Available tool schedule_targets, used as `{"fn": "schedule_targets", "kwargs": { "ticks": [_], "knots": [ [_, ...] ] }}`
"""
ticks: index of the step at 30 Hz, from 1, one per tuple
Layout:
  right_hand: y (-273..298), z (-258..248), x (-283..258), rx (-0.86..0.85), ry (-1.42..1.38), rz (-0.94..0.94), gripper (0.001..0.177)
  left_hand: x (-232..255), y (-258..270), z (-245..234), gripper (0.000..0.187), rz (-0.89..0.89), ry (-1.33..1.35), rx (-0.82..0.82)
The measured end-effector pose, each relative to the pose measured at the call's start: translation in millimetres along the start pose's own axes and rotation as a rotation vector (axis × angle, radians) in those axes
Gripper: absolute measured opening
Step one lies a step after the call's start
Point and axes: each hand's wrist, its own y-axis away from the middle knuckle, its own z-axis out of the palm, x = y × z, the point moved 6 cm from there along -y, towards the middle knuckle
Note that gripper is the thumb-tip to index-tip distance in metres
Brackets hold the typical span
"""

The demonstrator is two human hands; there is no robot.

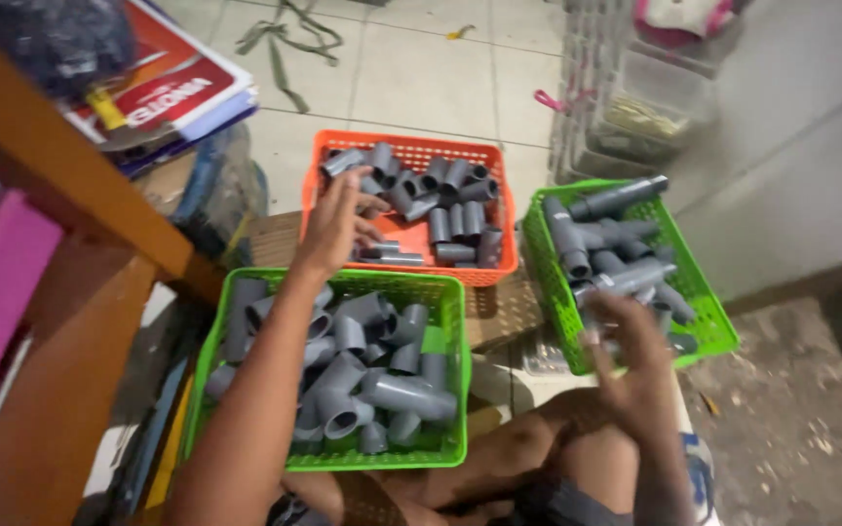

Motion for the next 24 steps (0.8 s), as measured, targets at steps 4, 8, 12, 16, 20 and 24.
{"fn": "schedule_targets", "kwargs": {
  "ticks": [4, 8, 12, 16, 20, 24],
  "knots": [
    [13.6, 66.2, -75.1, -0.301, -0.138, -0.166, 0.035, 7.7, 4.9, -4.4, 0.062, 0.014, -0.045, 0.011],
    [36.9, 132.2, -95.9, -0.656, 0.014, -0.386, 0.050, 18.5, 11.9, -3.0, 0.065, 0.007, -0.089, -0.020],
    [52.5, 176.1, -86.2, -0.656, 0.362, -0.489, 0.076, 40.6, 27.4, -0.4, 0.073, -0.042, -0.117, -0.078],
    [48.2, 177.1, -86.4, -0.611, 0.275, -0.471, 0.069, 33.5, 21.2, -3.4, 0.069, 0.001, -0.102, -0.032],
    [25.4, 161.0, -90.7, -0.605, -0.010, -0.327, 0.064, 35.3, 23.2, -5.6, 0.072, -0.017, -0.099, -0.042],
    [-25.2, 144.8, -80.8, -0.322, -0.272, 0.063, 0.052, 29.5, 19.3, -6.4, 0.065, 0.007, -0.087, -0.029]
  ]
}}
